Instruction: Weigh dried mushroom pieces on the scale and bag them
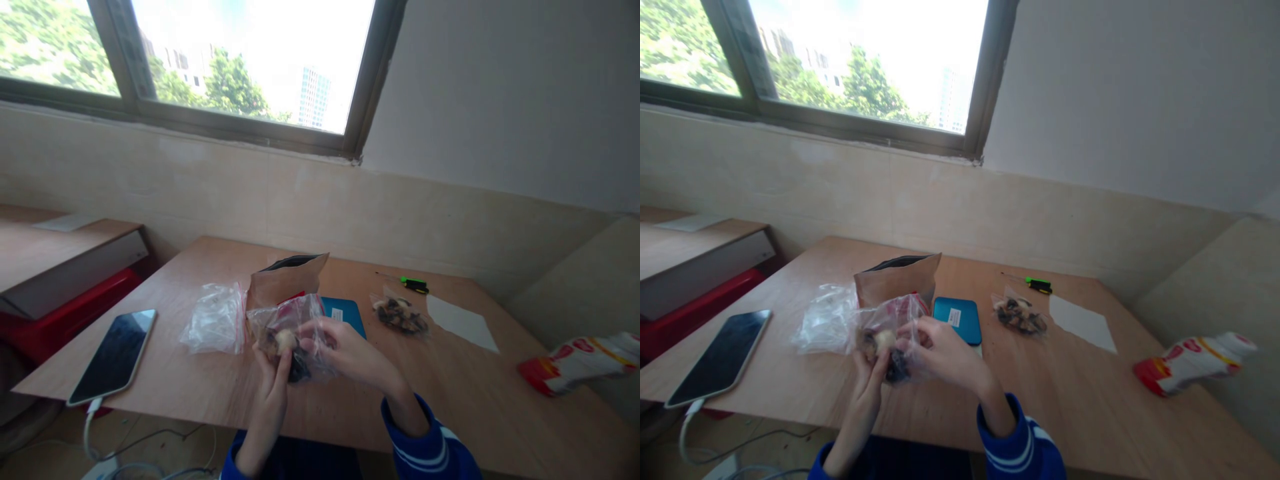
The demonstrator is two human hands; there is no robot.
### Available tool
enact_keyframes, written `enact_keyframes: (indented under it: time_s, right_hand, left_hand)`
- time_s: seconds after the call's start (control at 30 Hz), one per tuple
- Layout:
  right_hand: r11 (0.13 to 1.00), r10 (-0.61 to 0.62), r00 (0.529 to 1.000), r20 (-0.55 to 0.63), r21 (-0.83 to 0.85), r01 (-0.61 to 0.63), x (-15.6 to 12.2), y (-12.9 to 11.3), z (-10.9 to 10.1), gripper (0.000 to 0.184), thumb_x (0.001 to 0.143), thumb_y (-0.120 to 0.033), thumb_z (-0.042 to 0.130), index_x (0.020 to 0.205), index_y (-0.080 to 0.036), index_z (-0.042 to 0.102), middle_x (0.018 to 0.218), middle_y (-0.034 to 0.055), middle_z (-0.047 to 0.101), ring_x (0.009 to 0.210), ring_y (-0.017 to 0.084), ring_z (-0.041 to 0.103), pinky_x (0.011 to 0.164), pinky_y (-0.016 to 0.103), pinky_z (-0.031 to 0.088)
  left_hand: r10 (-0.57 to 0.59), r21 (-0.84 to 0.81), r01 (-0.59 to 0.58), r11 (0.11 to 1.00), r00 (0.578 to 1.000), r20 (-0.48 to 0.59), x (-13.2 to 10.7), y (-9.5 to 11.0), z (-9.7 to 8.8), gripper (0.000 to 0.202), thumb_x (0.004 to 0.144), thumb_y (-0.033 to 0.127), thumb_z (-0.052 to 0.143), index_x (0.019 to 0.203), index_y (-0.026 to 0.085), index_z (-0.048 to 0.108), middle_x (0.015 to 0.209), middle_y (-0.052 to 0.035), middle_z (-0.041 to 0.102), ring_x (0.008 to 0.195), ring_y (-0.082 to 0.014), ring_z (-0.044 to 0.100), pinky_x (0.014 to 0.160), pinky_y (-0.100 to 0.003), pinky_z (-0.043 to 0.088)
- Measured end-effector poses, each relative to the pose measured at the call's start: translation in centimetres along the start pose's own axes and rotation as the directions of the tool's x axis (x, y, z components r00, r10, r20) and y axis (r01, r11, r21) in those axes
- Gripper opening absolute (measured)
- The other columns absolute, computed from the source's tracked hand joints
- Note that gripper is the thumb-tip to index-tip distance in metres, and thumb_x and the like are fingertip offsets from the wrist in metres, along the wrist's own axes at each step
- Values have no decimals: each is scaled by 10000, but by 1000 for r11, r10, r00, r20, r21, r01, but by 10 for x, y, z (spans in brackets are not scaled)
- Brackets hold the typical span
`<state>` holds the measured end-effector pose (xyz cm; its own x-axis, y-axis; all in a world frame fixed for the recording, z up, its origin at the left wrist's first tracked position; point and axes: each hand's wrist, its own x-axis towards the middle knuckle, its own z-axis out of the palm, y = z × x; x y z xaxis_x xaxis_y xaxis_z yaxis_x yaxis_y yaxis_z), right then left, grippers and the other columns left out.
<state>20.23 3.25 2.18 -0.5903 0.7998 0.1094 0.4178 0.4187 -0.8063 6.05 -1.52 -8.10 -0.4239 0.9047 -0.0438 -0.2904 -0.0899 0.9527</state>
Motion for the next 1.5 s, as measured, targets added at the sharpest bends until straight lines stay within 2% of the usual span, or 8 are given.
enact_keyframes:
  time_s: [0.3, 0.47, 0.6, 0.73, 0.9, 0.97, 1.17, 1.5]
  right_hand:
    - [997, 76, 994, -78, 33, -74, -5, 6, 0, 121, 828, -214, 608, 908, -196, 696, 909, 24, 719, 825, 168, 660, 725, 271, 507]
    - [998, 58, 955, -292, 3, -60, -3, 6, -8, 124, 841, -232, 593, 877, -196, 706, 855, 28, 725, 804, 180, 675, 733, 291, 520]
    - [998, -42, 864, -502, -65, 11, 4, 0, -25, 147, 852, -289, 604, 867, -204, 723, 893, 41, 718, 815, 181, 667, 712, 289, 519]
    - [985, -169, 722, -671, -134, 105, 25, -12, -43, 184, 877, -329, 587, 926, -210, 718, 930, 51, 701, 759, 165, 647, 666, 282, 522]
    - [912, -409, 549, -729, -350, 214, 69, -17, -47, 182, 918, -281, 531, 940, -228, 704, 943, 57, 650, 857, 176, 621, 715, 285, 522]
    - [886, -458, 564, -688, -401, 230, 84, -13, -43, 191, 932, -271, 510, 962, -241, 696, 965, 59, 635, 904, 183, 616, 755, 296, 521]
    - [829, -481, 758, -441, -511, 228, 87, -4, -25, 201, 941, -250, 507, 1035, -233, 684, 1019, 67, 642, 993, 210, 588, 906, 357, 475]
    - [874, -397, 837, -376, -433, 219, 68, -11, -36, 259, 966, -296, 457, 1139, -211, 630, 1148, 59, 677, 1110, 195, 568, 1002, 376, 414]
  left_hand:
    - [-36, 10, 35, 999, 997, 67, -1, 5, 5, 642, 788, 526, 618, 1310, 230, 389, 1372, -131, 507, 1335, -277, 428, 1064, -407, 385]
    - [-12, -6, 13, 1000, 998, 56, 2, 15, 4, 615, 766, 605, 594, 1210, 212, 431, 1265, -127, 571, 1181, -259, 562, 963, -376, 460]
    - [-59, 2, 59, 998, 998, 23, 5, 21, 3, 680, 709, 678, 591, 1166, 206, 418, 973, -71, 661, 894, -221, 659, 769, -341, 520]
    - [-46, 9, 46, 999, 999, 19, 4, 23, 4, 627, 716, 668, 587, 1111, 209, 428, 888, -40, 663, 866, -207, 655, 748, -324, 513]
    - [-45, -21, 47, 999, 996, 71, 0, 28, 5, 549, 748, 618, 594, 1081, 210, 437, 854, -34, 680, 766, -191, 665, 695, -321, 521]
    - [-37, -28, 40, 999, 996, 83, -1, 31, 4, 516, 765, 592, 595, 1081, 211, 447, 846, -33, 685, 753, -189, 668, 690, -322, 523]
    - [-37, -1, 37, 999, 997, 71, 0, 32, -1, 519, 782, 605, 565, 1102, 218, 435, 872, -32, 679, 771, -190, 669, 715, -330, 525]
    - [-45, 18, 44, 999, 998, 46, 4, 23, 1, 583, 744, 656, 564, 1108, 222, 421, 894, -30, 668, 825, -202, 666, 758, -343, 513]
